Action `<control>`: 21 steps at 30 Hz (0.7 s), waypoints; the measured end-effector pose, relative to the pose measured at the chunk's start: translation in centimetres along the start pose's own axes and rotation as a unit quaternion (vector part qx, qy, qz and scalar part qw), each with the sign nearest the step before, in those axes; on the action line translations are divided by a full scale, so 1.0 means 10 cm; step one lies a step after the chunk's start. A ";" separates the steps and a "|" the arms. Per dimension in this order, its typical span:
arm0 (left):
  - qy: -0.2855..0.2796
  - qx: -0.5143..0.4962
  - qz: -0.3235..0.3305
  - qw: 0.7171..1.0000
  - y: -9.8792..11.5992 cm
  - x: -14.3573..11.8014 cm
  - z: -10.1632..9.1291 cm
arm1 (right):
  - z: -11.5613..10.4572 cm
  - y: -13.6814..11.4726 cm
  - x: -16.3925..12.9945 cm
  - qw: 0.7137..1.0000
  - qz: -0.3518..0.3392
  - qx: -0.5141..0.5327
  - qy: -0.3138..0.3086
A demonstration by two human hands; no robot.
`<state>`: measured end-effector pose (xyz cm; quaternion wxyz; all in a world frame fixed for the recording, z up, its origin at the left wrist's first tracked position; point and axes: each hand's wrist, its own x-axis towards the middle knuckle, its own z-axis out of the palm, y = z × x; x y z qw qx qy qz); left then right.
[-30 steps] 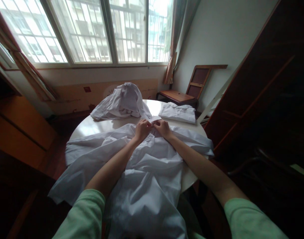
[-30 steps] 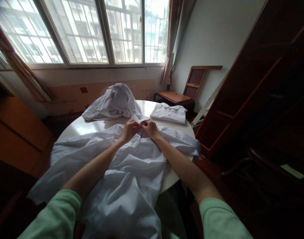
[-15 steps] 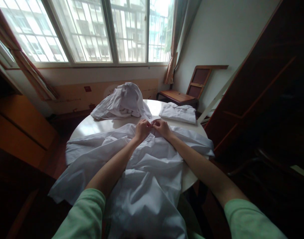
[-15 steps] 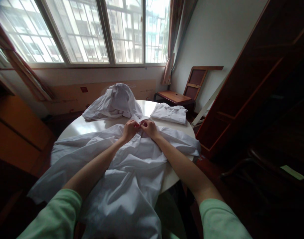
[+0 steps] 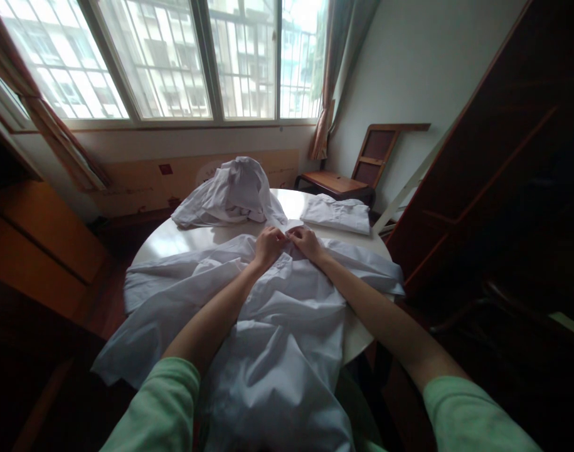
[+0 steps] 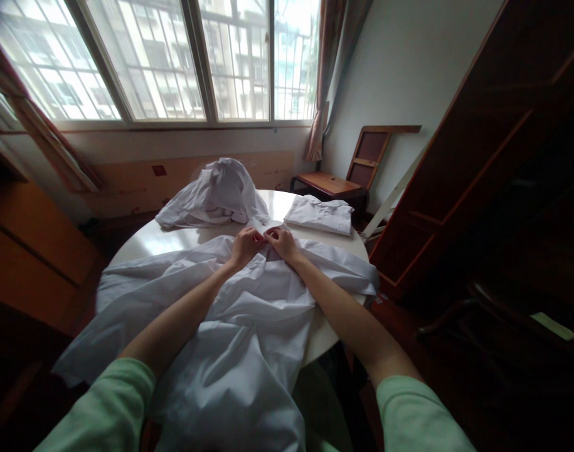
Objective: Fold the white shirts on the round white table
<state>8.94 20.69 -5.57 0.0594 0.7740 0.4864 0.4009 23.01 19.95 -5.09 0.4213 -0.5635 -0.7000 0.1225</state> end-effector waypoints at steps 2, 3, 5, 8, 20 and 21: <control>-0.004 0.007 0.001 1.000 0.00 0.00 0.00 | 0.00 -0.01 0.00 1.000 -0.001 -0.004 0.002; -0.006 0.009 0.001 1.000 0.00 0.00 0.00 | -0.01 -0.01 -0.01 1.000 -0.002 -0.007 0.002; -0.006 0.010 0.005 1.000 -0.01 0.00 0.01 | -0.01 -0.01 -0.01 1.000 -0.004 -0.012 -0.002; -0.004 0.009 0.016 1.000 -0.03 0.01 0.02 | -0.02 -0.01 -0.01 1.000 0.001 -0.010 -0.011; -0.015 0.022 0.023 0.999 -0.01 -0.01 0.03 | -0.08 0.06 0.02 0.994 0.016 0.060 -0.094; -0.015 0.020 0.026 0.999 -0.02 -0.01 0.04 | -0.07 0.06 0.02 0.994 0.017 0.060 -0.092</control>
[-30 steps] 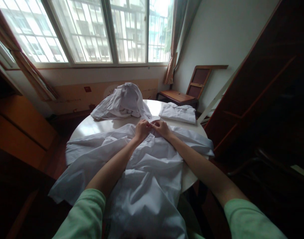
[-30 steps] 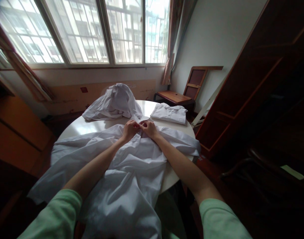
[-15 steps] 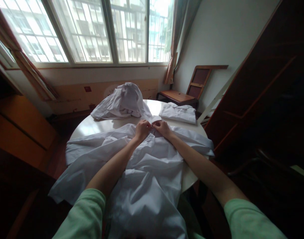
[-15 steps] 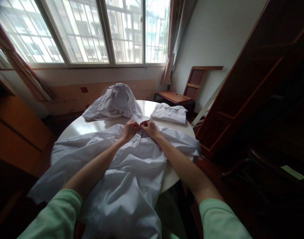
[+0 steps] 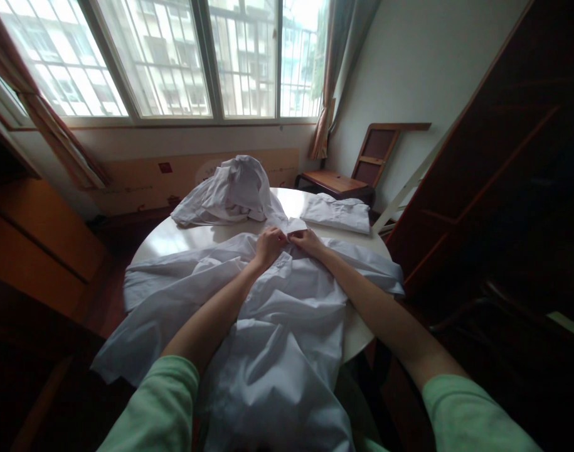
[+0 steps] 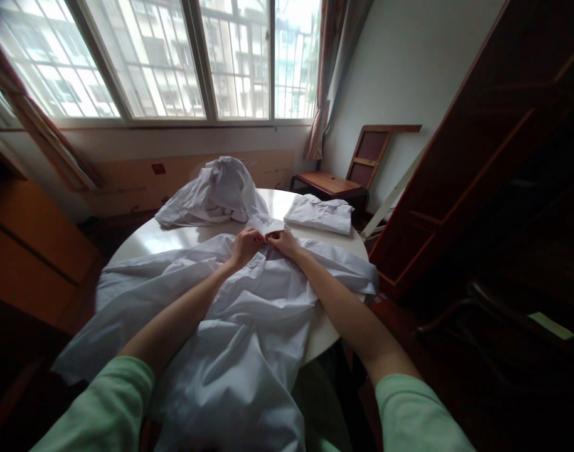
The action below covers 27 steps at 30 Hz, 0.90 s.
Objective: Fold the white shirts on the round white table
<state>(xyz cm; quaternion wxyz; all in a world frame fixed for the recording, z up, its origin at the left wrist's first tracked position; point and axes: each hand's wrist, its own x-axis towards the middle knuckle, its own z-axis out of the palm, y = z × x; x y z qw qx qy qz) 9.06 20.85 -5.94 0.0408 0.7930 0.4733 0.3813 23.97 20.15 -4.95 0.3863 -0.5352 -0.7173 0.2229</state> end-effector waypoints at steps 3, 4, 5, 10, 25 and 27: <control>-0.001 -0.006 0.012 1.000 -0.02 0.01 0.02 | 0.00 0.04 0.01 1.000 0.000 0.010 0.003; -0.003 -0.008 0.016 1.000 -0.03 0.01 0.02 | 0.00 0.05 0.02 1.000 -0.002 0.016 -0.005; -0.004 -0.009 0.018 1.000 -0.03 0.02 0.02 | 0.00 0.07 0.02 1.000 -0.006 0.021 -0.015; -0.007 -0.018 0.014 1.000 -0.04 0.01 0.02 | -0.02 0.07 0.05 0.999 -0.021 -0.019 -0.027; 0.007 0.000 -0.028 1.000 0.03 -0.03 -0.04 | -0.01 -0.10 -0.02 0.981 -0.013 -0.190 -0.040; -0.008 -0.004 -0.046 0.999 0.04 -0.03 -0.05 | 0.01 -0.11 -0.04 0.980 0.005 -0.199 -0.031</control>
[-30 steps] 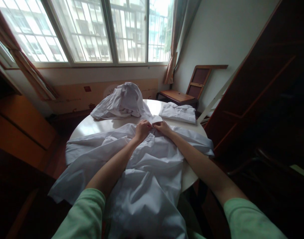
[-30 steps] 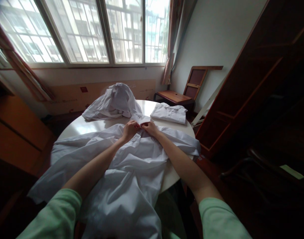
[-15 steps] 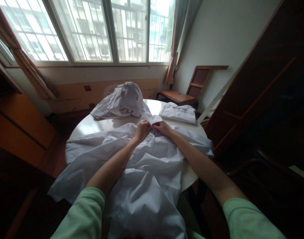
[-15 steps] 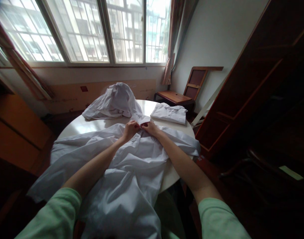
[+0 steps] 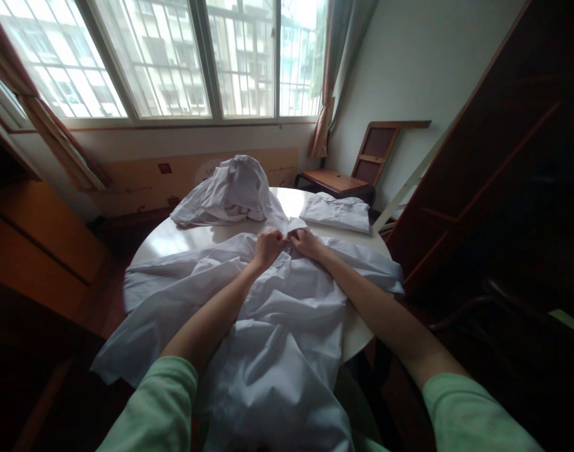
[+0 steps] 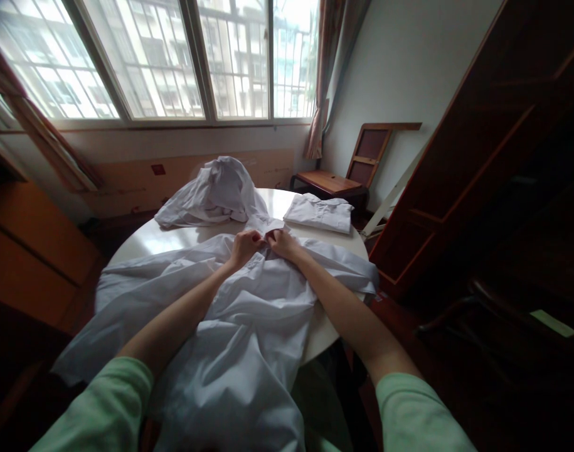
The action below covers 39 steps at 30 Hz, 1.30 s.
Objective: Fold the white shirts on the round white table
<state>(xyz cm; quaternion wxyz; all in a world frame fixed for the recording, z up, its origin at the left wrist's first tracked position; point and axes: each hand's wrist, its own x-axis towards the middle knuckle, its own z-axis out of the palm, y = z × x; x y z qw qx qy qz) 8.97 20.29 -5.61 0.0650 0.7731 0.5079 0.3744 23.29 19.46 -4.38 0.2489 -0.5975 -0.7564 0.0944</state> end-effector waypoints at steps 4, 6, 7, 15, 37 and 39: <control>-0.021 0.002 -0.019 1.000 0.00 0.01 0.01 | 0.03 -0.02 -0.01 0.999 0.031 -0.016 0.014; -0.035 0.012 -0.003 0.999 0.00 0.02 0.02 | 0.05 -0.01 0.00 0.999 0.032 -0.014 0.015; -0.041 0.019 0.009 0.999 0.00 0.02 0.02 | 0.06 0.00 0.01 0.999 0.032 -0.011 0.013; -0.069 0.021 0.052 0.996 0.03 0.03 0.05 | 0.13 0.10 0.06 0.998 0.043 0.017 0.044; -0.050 0.014 0.078 0.996 -0.02 0.07 0.10 | 0.13 0.08 0.03 0.998 0.041 0.002 0.036; -0.049 0.008 0.081 0.995 -0.03 0.08 0.11 | 0.12 0.07 0.03 0.998 0.049 -0.004 0.035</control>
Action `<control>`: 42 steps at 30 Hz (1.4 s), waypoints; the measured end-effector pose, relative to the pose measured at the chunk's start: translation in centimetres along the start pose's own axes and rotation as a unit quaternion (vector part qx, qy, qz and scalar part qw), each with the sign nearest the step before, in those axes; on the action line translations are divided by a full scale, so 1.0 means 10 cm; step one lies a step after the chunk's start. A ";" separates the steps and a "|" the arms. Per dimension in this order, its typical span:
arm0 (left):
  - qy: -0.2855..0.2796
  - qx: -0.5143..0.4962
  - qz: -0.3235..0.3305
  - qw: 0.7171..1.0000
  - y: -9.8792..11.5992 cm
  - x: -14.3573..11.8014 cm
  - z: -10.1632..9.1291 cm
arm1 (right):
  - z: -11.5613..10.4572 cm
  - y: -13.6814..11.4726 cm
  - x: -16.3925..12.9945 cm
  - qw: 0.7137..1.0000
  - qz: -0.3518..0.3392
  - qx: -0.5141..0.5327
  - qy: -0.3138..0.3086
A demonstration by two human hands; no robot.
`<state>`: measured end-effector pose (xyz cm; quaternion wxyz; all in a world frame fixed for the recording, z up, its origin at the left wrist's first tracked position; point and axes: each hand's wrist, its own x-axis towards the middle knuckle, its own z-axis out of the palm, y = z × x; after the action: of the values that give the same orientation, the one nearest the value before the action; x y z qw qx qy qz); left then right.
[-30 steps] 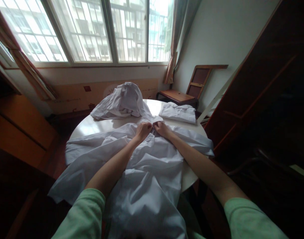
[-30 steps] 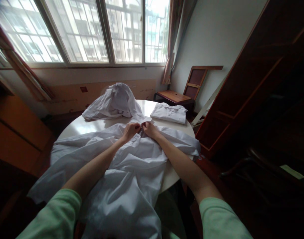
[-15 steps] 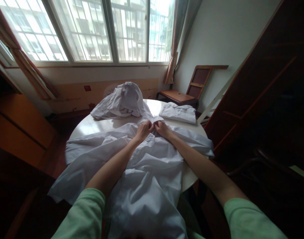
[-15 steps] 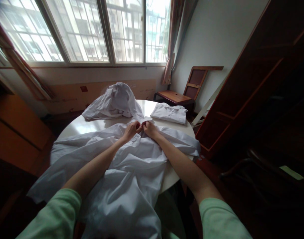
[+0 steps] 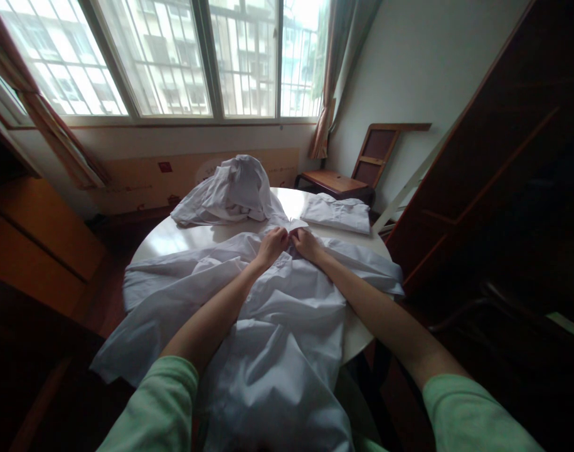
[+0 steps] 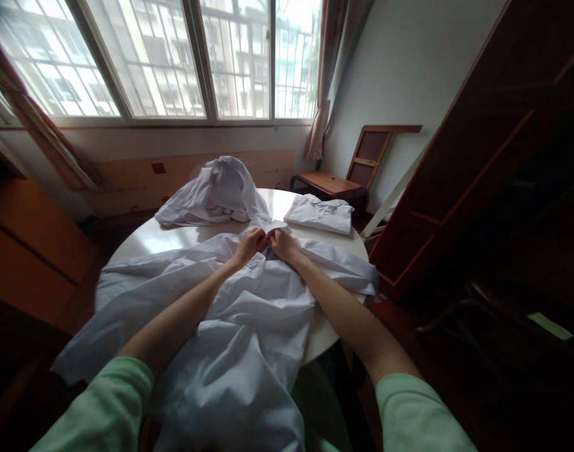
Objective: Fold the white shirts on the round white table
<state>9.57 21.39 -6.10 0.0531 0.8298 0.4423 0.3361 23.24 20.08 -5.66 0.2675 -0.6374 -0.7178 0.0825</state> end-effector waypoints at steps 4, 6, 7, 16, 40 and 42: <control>0.011 -0.019 0.009 1.000 0.00 0.00 -0.01 | -0.01 -0.01 0.00 1.000 -0.003 -0.004 -0.004; 0.016 -0.028 0.007 0.999 0.00 -0.01 -0.01 | -0.01 -0.01 0.00 1.000 -0.002 -0.003 -0.005; 0.017 -0.031 0.003 0.999 0.01 -0.01 -0.01 | -0.02 -0.02 0.00 1.000 -0.001 -0.003 -0.006; 0.026 -0.041 0.005 0.999 0.00 0.00 0.02 | -0.02 -0.03 -0.01 1.000 -0.008 -0.015 -0.009; 0.042 -0.068 -0.073 0.994 0.05 -0.01 0.04 | -0.07 -0.17 -0.11 0.995 -0.021 -0.092 -0.012; 0.051 -0.074 -0.104 0.991 0.07 0.00 0.04 | -0.07 -0.19 -0.13 0.994 -0.030 -0.104 -0.015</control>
<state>10.33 21.03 -6.14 0.1261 0.7547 0.5027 0.4022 21.97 18.37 -4.57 0.1918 -0.6386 -0.7452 0.0086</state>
